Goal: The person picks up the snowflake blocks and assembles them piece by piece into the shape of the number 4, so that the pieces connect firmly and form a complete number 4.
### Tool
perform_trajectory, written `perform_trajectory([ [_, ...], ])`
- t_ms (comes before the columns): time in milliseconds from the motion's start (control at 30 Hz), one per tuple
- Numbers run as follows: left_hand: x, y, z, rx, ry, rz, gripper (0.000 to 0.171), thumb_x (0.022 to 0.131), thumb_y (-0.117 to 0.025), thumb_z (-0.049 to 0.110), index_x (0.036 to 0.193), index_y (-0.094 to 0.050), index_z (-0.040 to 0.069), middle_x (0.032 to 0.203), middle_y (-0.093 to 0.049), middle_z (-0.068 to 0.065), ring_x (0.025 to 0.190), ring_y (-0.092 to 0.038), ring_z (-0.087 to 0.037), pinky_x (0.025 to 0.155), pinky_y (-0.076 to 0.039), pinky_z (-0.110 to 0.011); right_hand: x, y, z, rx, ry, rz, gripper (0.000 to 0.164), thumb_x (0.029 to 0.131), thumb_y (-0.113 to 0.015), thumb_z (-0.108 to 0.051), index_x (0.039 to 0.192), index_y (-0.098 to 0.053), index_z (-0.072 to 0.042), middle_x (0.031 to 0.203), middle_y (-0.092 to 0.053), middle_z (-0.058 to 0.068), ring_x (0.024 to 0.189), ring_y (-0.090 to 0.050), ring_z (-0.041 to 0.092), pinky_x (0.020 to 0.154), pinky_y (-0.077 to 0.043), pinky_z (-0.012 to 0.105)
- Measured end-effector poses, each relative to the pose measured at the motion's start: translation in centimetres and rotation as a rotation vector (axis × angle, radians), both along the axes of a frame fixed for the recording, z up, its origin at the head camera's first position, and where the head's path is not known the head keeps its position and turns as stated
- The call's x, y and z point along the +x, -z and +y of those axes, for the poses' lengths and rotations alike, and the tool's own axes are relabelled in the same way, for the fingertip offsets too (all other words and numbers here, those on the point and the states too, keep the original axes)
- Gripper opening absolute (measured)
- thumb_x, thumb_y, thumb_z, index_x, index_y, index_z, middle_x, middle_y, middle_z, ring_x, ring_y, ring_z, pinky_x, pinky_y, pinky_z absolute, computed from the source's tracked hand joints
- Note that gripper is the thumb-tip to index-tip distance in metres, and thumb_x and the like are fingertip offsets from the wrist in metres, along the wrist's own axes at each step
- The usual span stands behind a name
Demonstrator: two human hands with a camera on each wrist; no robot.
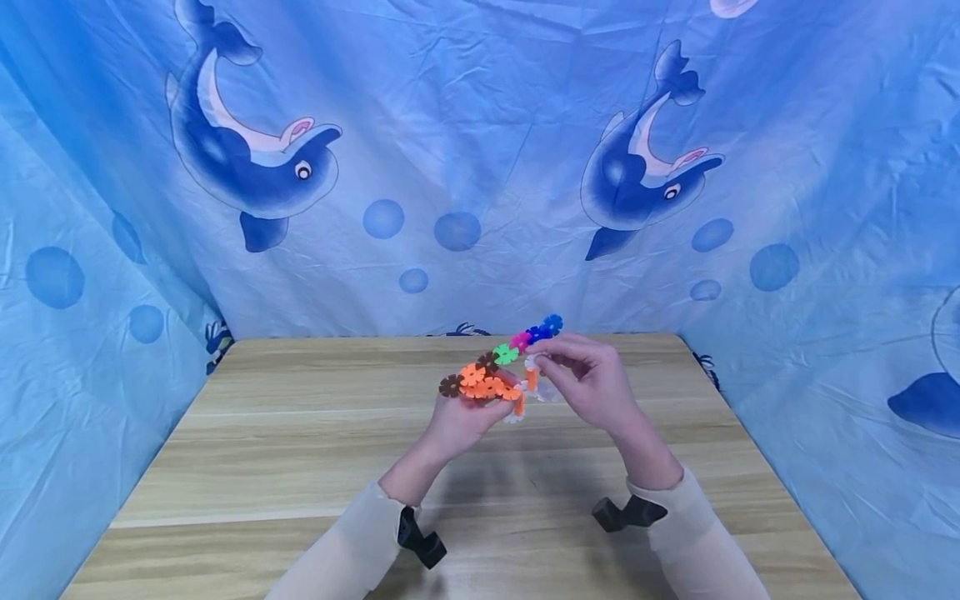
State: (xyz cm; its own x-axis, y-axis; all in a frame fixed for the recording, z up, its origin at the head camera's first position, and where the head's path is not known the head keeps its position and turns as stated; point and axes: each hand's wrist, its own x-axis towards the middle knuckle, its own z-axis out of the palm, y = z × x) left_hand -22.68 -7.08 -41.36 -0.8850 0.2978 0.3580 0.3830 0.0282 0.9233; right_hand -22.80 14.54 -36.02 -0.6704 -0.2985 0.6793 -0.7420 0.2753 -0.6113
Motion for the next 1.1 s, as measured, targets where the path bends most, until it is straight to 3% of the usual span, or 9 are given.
perform_trajectory([
  [133,-0.07,0.05,0.10,0.020,0.005,0.022,0.024,0.091,-0.078,0.005,0.115,-0.074,0.005,0.116,-0.077,-0.014,0.103,-0.072,-0.012,0.091,-0.062,-0.023,0.00,-0.16,-0.03,0.019,0.013,0.025,0.019,0.094,-0.074,0.007,0.108,-0.082,-0.004,0.095,-0.078,0.010,0.056,-0.042,0.010,0.044,-0.031,0.021],
  [400,0.15,-0.04,0.40,0.046,-0.013,-0.039,0.027,0.091,-0.079,0.005,0.118,-0.073,0.004,0.122,-0.077,-0.014,0.113,-0.074,-0.022,0.095,-0.062,-0.023,0.14,-0.81,-0.05,0.061,0.008,0.027,0.018,0.096,-0.074,0.004,0.110,-0.082,-0.004,0.098,-0.079,0.008,0.064,-0.052,0.009,0.045,-0.036,0.021],
  [600,0.02,0.03,0.68,0.083,-0.027,0.018,0.024,0.091,-0.079,0.001,0.114,-0.072,0.000,0.117,-0.076,-0.018,0.105,-0.074,-0.008,0.093,-0.063,-0.023,0.08,-0.92,-0.06,0.094,0.031,0.078,0.020,0.096,-0.074,0.003,0.110,-0.082,-0.009,0.097,-0.077,0.005,0.060,-0.046,0.009,0.045,-0.032,0.020],
  [800,-0.03,-0.39,0.66,0.089,-0.036,-0.002,0.026,0.090,-0.080,0.001,0.115,-0.072,0.002,0.116,-0.076,-0.017,0.106,-0.075,-0.016,0.093,-0.063,-0.024,-0.27,-0.37,0.00,-0.007,-0.019,0.089,0.022,0.094,-0.073,0.010,0.108,-0.082,-0.005,0.100,-0.079,0.013,0.064,-0.054,0.008,0.042,-0.031,0.019],
  [1033,-0.12,-0.47,0.78,0.085,-0.016,-0.072,0.031,0.091,-0.080,0.003,0.121,-0.072,0.004,0.121,-0.076,-0.015,0.111,-0.075,-0.021,0.095,-0.063,-0.024,-0.26,-0.01,0.07,-0.044,0.004,0.087,0.021,0.094,-0.072,0.011,0.107,-0.081,-0.002,0.099,-0.079,0.014,0.058,-0.046,0.008,0.042,-0.030,0.019],
  [1100,-0.15,-0.42,0.79,0.068,-0.027,-0.084,0.031,0.092,-0.079,0.004,0.122,-0.072,0.006,0.121,-0.077,-0.012,0.110,-0.075,-0.021,0.093,-0.063,-0.024,-0.26,0.03,0.08,-0.051,-0.005,0.082,0.023,0.094,-0.071,0.011,0.111,-0.081,-0.001,0.101,-0.079,0.015,0.063,-0.052,0.007,0.044,-0.035,0.018],
])
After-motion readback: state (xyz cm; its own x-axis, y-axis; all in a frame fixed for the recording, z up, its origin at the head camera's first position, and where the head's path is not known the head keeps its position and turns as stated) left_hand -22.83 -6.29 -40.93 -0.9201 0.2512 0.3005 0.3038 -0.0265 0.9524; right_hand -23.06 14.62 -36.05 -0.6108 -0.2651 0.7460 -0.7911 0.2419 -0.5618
